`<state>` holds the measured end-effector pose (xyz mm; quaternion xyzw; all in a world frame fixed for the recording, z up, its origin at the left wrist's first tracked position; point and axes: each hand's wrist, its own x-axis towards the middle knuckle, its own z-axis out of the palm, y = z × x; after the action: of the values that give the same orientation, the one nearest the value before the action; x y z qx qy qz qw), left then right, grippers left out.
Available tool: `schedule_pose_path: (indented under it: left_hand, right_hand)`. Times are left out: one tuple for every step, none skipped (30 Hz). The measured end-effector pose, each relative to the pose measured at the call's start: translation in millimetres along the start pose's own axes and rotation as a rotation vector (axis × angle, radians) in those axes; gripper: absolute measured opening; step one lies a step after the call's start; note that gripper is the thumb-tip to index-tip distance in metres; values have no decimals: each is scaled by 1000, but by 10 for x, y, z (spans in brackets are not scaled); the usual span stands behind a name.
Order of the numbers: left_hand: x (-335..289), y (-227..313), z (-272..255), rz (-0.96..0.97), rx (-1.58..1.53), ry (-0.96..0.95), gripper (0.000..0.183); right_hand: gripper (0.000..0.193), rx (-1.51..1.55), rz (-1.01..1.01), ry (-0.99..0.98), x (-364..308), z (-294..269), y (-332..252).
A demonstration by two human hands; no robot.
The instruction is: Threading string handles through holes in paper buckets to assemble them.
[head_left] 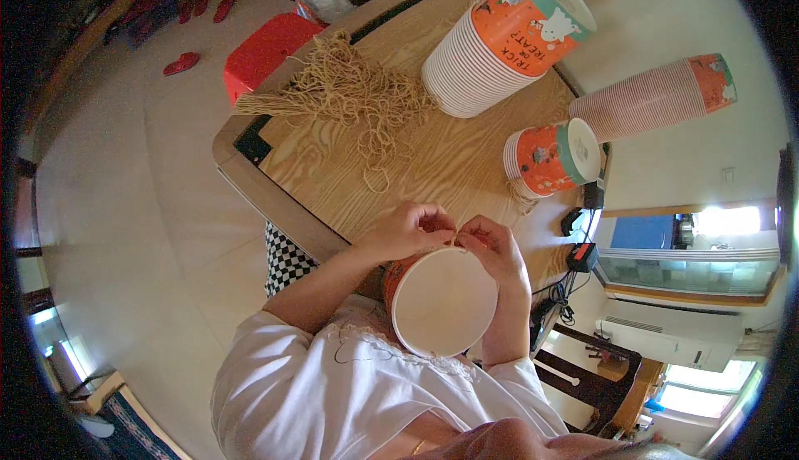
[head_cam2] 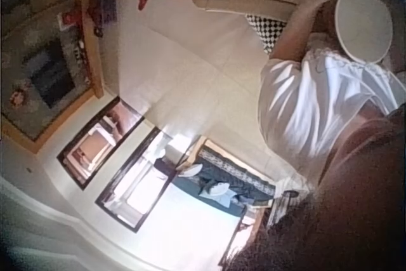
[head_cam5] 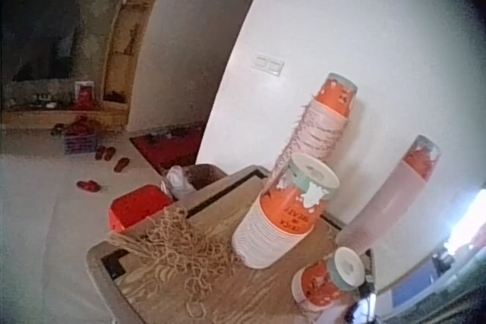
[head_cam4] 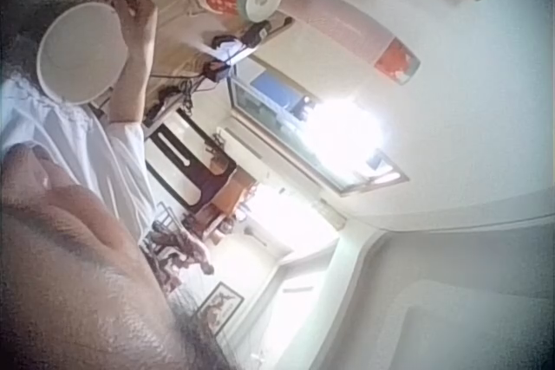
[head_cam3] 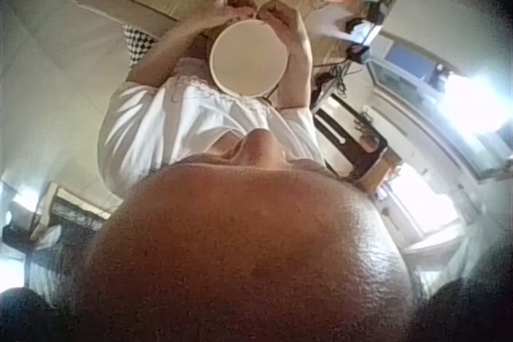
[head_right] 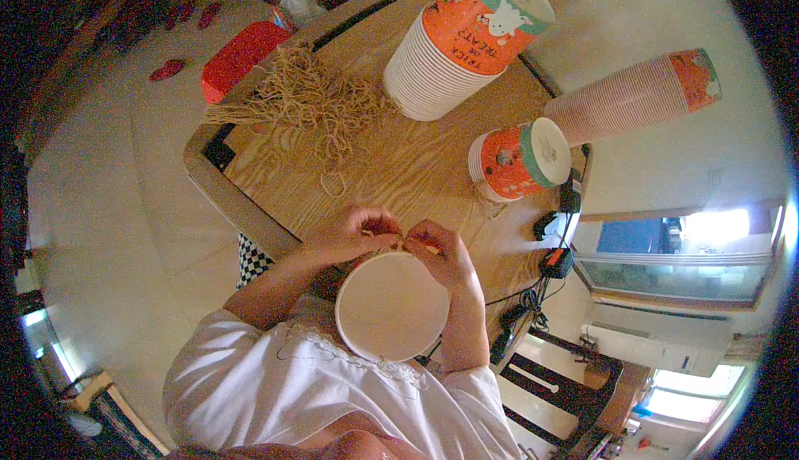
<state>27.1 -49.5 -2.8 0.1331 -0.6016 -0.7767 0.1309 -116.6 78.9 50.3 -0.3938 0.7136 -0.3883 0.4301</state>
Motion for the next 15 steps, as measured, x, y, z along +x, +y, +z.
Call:
schedule_pose_path:
  left_hand:
    - [-2, 8, 3, -8, 26, -11, 18]
    - [5, -1, 4, -7, 25, -11, 18]
    - [15, -20, 6, 4, 0, -15, 17]
    - [18, -30, 9, 15, -26, -19, 17]
    - [14, -25, 10, 14, -25, -20, 17]
    - [9, -11, 9, 16, -9, -13, 16]
    - [8, -4, 7, 20, 7, -5, 15]
    - [7, -10, 10, 20, 7, -5, 15]
    - [6, -24, 16, 12, -20, -22, 14]
    - [3, -36, 16, 4, -46, -38, 14]
    - [7, -57, 9, 4, -45, -37, 14]
    - [12, -85, -2, 3, -55, -43, 14]
    - [15, -99, -10, 1, -65, -52, 13]
    - [15, -96, -18, 1, -65, -53, 13]
    - [17, -91, -28, -17, -106, -59, 14]
  right_hand:
    - [4, -1, 0, 0, -2, 1, -18]
    - [4, 18, 19, -6, -5, 2, -48]
    - [5, 37, 37, -13, -4, 3, -74]
    - [5, 38, 37, -12, 1, 5, -87]
    - [5, -45, 33, -17, 12, 6, -99]
    - [5, -127, 28, -23, 15, 7, -108]
    - [5, -128, 28, -23, 14, 7, -118]
    - [5, -134, 2, -25, 12, 6, -128]
    - [4, -141, -23, -26, 12, 5, -131]
    - [4, -141, -25, -27, 14, 4, -129]
    - [4, -136, -49, -23, 14, 0, -120]
    - [3, -131, -74, -18, 15, -5, -107]
    - [3, -131, -74, -17, 14, -14, -78]
    - [3, -98, -69, -13, 15, -25, -38]
    - [2, -66, -64, -9, 13, -33, -19]
